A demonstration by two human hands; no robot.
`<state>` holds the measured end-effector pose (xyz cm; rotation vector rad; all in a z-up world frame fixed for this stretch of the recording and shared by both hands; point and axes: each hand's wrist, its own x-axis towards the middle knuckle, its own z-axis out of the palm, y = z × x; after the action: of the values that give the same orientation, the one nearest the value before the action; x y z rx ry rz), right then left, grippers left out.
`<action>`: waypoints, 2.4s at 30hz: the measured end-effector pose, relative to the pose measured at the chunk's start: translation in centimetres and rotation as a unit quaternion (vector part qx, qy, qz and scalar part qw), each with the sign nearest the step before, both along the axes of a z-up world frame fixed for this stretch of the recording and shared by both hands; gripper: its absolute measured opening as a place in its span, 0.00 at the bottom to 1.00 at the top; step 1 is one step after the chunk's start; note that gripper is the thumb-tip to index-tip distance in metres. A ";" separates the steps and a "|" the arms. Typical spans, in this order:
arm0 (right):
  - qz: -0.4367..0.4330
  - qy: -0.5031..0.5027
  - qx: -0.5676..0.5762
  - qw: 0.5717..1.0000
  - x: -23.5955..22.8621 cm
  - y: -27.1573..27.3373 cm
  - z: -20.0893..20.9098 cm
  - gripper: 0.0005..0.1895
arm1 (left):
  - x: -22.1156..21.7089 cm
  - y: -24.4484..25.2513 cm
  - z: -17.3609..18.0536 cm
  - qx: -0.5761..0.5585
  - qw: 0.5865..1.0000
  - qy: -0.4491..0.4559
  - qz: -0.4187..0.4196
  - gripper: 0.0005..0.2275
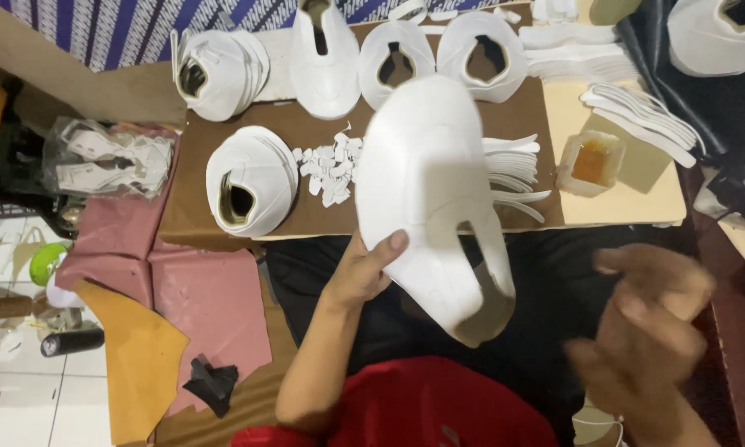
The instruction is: The person handles white shoe uppers and long white foam strips at a work table. They pick up a shoe upper, turn it over, and then repeatedly pick up foam strips, align them, and place them in rows on the table.
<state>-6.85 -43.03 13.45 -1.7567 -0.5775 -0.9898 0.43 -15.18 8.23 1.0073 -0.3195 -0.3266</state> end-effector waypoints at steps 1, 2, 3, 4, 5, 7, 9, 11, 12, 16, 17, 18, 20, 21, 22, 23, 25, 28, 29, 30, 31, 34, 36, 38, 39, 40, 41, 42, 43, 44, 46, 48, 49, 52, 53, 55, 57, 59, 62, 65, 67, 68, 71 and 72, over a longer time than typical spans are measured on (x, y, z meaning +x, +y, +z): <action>0.007 0.033 -0.077 0.996 -0.2 0.1 0.1 0.28 | 0.1 0.1 -1.1 -0.056 0.998 0.030 0.005 0.28; 0.013 0.069 -0.152 0.986 -0.4 0.2 0.2 0.36 | 0.2 0.2 -2.2 -0.112 0.992 0.060 0.009 0.30; 0.009 0.067 -0.151 0.986 -0.5 1.3 1.0 0.36 | 0.1 0.0 -2.5 -0.111 0.992 0.058 0.005 0.30; -0.010 0.138 -0.135 0.981 -0.5 2.3 1.7 0.22 | 0.2 -0.2 -2.8 -0.161 0.986 0.047 -0.009 0.29; -0.030 0.208 -0.118 0.971 -0.6 3.4 2.5 0.11 | 0.2 -0.4 -3.2 -0.211 0.977 0.037 -0.024 0.28; -0.019 0.178 -0.128 0.976 -0.6 3.4 1.3 0.29 | -0.3 -1.0 -3.0 -0.233 0.971 0.052 -0.024 0.30; -0.009 0.149 -0.138 0.979 -0.3 3.4 0.7 0.51 | -0.8 -1.1 -3.9 -0.255 0.964 0.068 -0.025 0.32; -0.045 0.123 -0.106 0.986 0.3 3.6 0.8 0.44 | -1.0 -0.7 -5.6 -0.306 0.949 0.064 -0.037 0.32; -0.047 0.122 -0.106 0.986 0.6 3.4 0.3 0.44 | -0.9 -0.5 -5.9 -0.306 0.949 0.062 -0.038 0.32; -0.039 0.128 -0.112 0.985 1.6 2.7 -0.5 0.47 | -0.4 -0.2 -5.9 -0.315 0.945 0.026 -0.084 0.35; -0.016 0.115 -0.124 0.985 1.8 2.7 -0.4 0.46 | -0.2 -0.1 -5.7 -0.297 0.950 0.036 -0.088 0.33; -0.017 0.112 -0.123 0.986 2.4 2.9 0.4 0.46 | 0.1 -0.2 -5.2 -0.296 0.950 0.034 -0.090 0.33; -0.028 0.044 -0.162 0.985 3.4 3.3 1.9 0.07 | 0.6 -0.1 -4.3 -0.242 0.964 0.061 -0.093 0.28; -0.027 0.044 -0.161 0.986 4.3 2.8 1.2 0.07 | 0.7 0.0 -3.8 -0.241 0.964 0.061 -0.092 0.28; 0.000 0.068 -0.133 0.989 5.2 2.3 0.6 0.10 | 0.8 0.1 -3.4 -0.213 0.970 0.075 -0.091 0.26; 0.027 0.092 -0.104 0.990 6.1 1.8 -0.1 0.13 | 1.0 0.2 -2.9 -0.186 0.974 0.090 -0.090 0.24; 0.067 0.133 -0.106 0.983 6.8 1.7 0.4 0.13 | 1.1 0.3 -2.2 -0.159 0.978 0.105 -0.089 0.22; 0.095 0.173 -0.142 0.970 7.3 0.9 1.0 0.16 | 1.3 0.3 -1.5 -0.106 0.981 0.136 -0.092 0.19; 0.087 0.173 -0.174 0.966 7.3 0.6 1.1 0.20 | 1.4 0.3 -1.4 -0.080 0.981 0.152 -0.094 0.18; 0.086 0.172 -0.174 0.966 7.4 0.3 1.4 0.20 | 1.3 0.4 -1.5 -0.079 0.981 0.151 -0.095 0.18; 0.074 0.168 -0.222 0.958 7.5 0.1 1.6 0.27 | 1.2 0.5 -1.6 -0.056 0.978 0.162 -0.123 0.19; 0.034 0.101 -0.258 0.960 6.3 0.7 2.8 0.21 | 0.2 0.2 -0.8 -0.091 0.967 0.197 -0.131 0.20; 0.006 0.035 -0.246 0.969 4.9 1.8 3.0 0.09 | -0.8 -0.8 1.3 -0.149 0.958 0.218 -0.110 0.21; -0.067 -0.013 -0.262 0.963 3.3 2.9 2.3 0.13 | -2.1 -2.7 4.4 -0.063 0.950 0.301 0.061 0.23; -0.065 -0.010 -0.263 0.963 2.7 3.0 1.9 0.13 | -2.4 -3.1 5.4 -0.064 0.948 0.304 0.062 0.23; -0.110 0.000 -0.298 0.948 2.1 3.0 1.5 0.15 | -2.5 -3.5 6.4 -0.004 0.942 0.306 0.138 0.23; -0.155 0.010 -0.332 0.930 1.5 3.1 1.1 0.19 | -2.7 -3.9 7.4 0.056 0.927 0.306 0.212 0.24; -0.154 0.012 -0.333 0.930 1.5 3.2 1.0 0.19 | -3.1 -3.8 7.4 0.056 0.926 0.308 0.212 0.24; -0.164 0.000 -0.347 0.923 1.4 3.4 1.0 0.21 | -3.6 -3.8 7.3 0.072 0.939 0.264 0.209 0.23; -0.175 -0.014 -0.361 0.916 1.3 3.5 1.0 0.23 | -4.1 -3.9 7.3 0.087 0.950 0.218 0.205 0.22; -0.180 -0.019 -0.374 0.910 1.5 3.6 1.4 0.24 | -4.7 -3.8 7.3 0.102 0.959 0.178 0.196 0.21; -0.183 -0.025 -0.385 0.904 1.7 3.7 1.6 0.25 | -5.1 -3.8 7.3 0.117 0.966 0.135 0.188 0.21; -0.187 -0.034 -0.393 0.899 1.8 3.7 1.7 0.26 | -5.2 -3.9 7.2 0.114 0.966 0.137 0.188 0.20; -0.197 -0.047 -0.417 0.886 2.1 3.7 1.8 0.28 | -5.5 -3.7 7.8 0.119 0.969 0.129 0.172 0.21; -0.203 -0.051 -0.433 0.877 2.2 3.7 1.9 0.27 | -5.5 -3.7 8.1 0.126 0.972 0.120 0.156 0.22; -0.203 -0.071 -0.448 0.868 2.3 3.3 2.5 0.26 | -5.5 -3.5 8.1 0.127 0.971 0.132 0.156 0.21; -0.203 -0.090 -0.464 0.858 2.3 2.7 2.9 0.25 | -5.5 -3.3 8.3 0.128 0.969 0.143 0.155 0.20; -0.167 -0.130 -0.487 0.848 2.4 1.8 3.1 0.21 | -5.4 -3.2 8.8 0.120 0.974 0.141 0.131 0.23; -0.153 -0.150 -0.491 0.844 2.5 1.0 3.9 0.19 | -5.5 -3.0 8.9 0.125 0.977 0.121 0.121 0.22; -0.162 -0.157 -0.508 0.831 2.4 0.6 4.1 0.20 | -5.4 -2.9 8.9 0.160 0.974 0.112 0.112 0.21; -0.161 -0.158 -0.509 0.831 2.4 0.8 4.6 0.20 | -5.5 -2.8 9.0 0.157 0.977 0.104 0.102 0.21; -0.159 -0.161 -0.509 0.831 2.5 1.0 4.8 0.20 | -5.4 -2.8 9.0 0.153 0.979 0.093 0.095 0.21; -0.131 -0.155 -0.509 0.836 2.2 -0.1 3.9 0.19 | -5.4 -2.6 8.8 0.161 0.974 0.122 0.098 0.19; -0.130 -0.154 -0.509 0.837 2.4 0.0 4.1 0.19 | -5.4 -2.6 8.8 0.162 0.974 0.124 0.098 0.19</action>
<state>-4.44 -43.07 17.51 -2.6779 -1.2612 -1.2827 -4.92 -17.73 17.00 1.2920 0.0638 -0.3261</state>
